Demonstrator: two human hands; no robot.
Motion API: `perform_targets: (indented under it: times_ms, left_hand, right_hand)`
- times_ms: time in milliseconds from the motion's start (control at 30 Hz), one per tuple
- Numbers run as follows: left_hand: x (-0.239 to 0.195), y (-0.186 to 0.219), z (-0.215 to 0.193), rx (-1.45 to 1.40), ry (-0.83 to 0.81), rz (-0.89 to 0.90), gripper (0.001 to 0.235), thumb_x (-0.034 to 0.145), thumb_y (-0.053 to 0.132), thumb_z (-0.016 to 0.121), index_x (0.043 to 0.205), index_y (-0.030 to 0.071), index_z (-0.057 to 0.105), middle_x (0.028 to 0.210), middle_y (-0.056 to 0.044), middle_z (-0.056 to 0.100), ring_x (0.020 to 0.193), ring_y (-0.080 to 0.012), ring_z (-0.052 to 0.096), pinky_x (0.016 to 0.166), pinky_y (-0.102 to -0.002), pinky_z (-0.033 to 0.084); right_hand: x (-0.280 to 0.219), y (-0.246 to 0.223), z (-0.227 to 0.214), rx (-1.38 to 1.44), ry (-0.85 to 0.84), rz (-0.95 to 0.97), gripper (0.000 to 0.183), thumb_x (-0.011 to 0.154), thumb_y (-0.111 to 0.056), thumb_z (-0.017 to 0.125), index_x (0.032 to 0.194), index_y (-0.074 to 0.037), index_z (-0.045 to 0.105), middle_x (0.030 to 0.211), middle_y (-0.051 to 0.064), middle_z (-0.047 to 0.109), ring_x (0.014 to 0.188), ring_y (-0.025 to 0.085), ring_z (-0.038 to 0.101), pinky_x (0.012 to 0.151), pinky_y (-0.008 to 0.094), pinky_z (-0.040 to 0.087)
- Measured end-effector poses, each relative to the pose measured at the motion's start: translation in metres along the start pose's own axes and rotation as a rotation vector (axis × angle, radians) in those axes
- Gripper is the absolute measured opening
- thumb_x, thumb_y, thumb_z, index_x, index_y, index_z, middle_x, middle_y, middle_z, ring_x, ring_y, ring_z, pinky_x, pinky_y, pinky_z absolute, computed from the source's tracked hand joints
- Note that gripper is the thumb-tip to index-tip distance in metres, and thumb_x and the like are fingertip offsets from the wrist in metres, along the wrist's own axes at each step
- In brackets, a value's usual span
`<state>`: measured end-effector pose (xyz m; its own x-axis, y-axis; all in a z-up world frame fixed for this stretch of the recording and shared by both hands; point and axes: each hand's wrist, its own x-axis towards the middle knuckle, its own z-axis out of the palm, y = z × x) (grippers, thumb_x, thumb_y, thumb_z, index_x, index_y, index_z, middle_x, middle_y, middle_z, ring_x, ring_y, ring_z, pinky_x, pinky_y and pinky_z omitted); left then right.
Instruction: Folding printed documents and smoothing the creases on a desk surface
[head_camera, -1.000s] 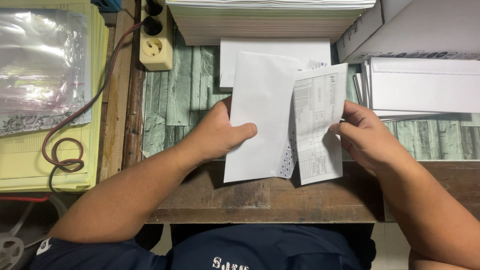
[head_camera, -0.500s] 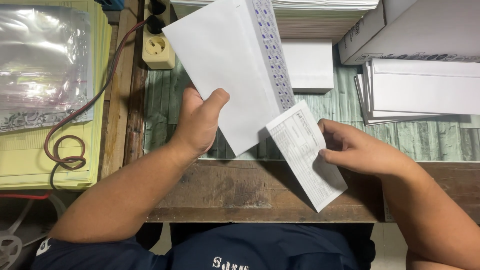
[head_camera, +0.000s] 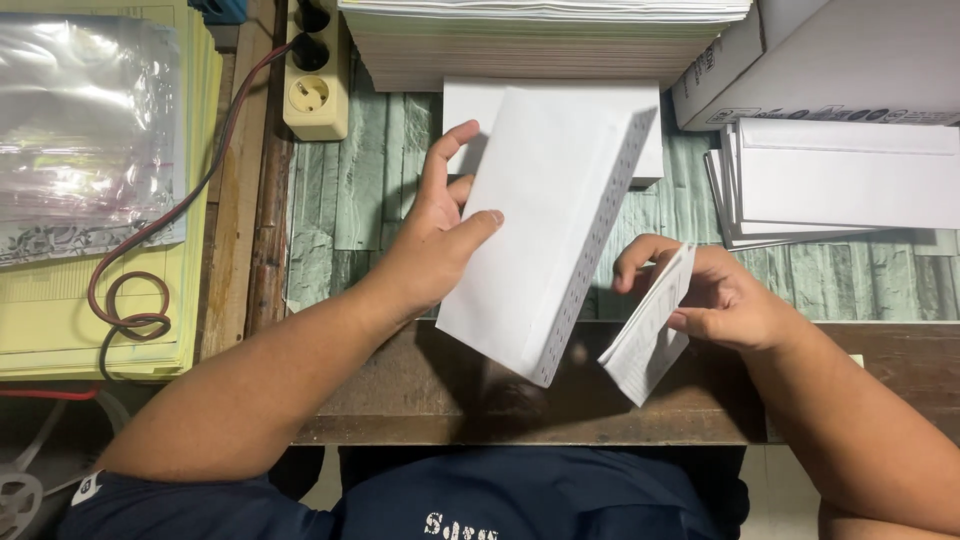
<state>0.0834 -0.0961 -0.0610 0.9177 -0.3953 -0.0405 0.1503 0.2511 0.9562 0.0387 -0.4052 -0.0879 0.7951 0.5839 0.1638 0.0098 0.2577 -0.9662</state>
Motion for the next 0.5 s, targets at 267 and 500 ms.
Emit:
perform_targets:
  times_ms: [267, 500]
  left_hand:
    - [-0.004, 0.002, 0.004, 0.362, -0.185, -0.051, 0.021, 0.094, 0.013, 0.061, 0.114, 0.014, 0.065, 0.107, -0.005, 0.067, 0.115, -0.0191, 0.059, 0.104, -0.040, 0.045]
    - [-0.005, 0.003, 0.006, 0.423, -0.231, -0.064, 0.025, 0.094, 0.013, 0.064, 0.118, 0.013, 0.065, 0.116, -0.008, 0.069, 0.127, -0.0251, 0.056, 0.111, -0.047, 0.039]
  right_hand:
    - [0.013, -0.014, 0.028, -0.075, -0.061, -0.033, 0.010, 0.086, -0.011, 0.071, 0.084, -0.002, 0.067, 0.136, 0.030, 0.061, 0.105, 0.035, 0.072, 0.089, 0.048, 0.054]
    - [0.014, -0.016, 0.027, -0.179, -0.031, 0.001, 0.009, 0.085, -0.006, 0.070, 0.083, 0.001, 0.066, 0.114, 0.028, 0.072, 0.101, 0.036, 0.075, 0.091, 0.049, 0.056]
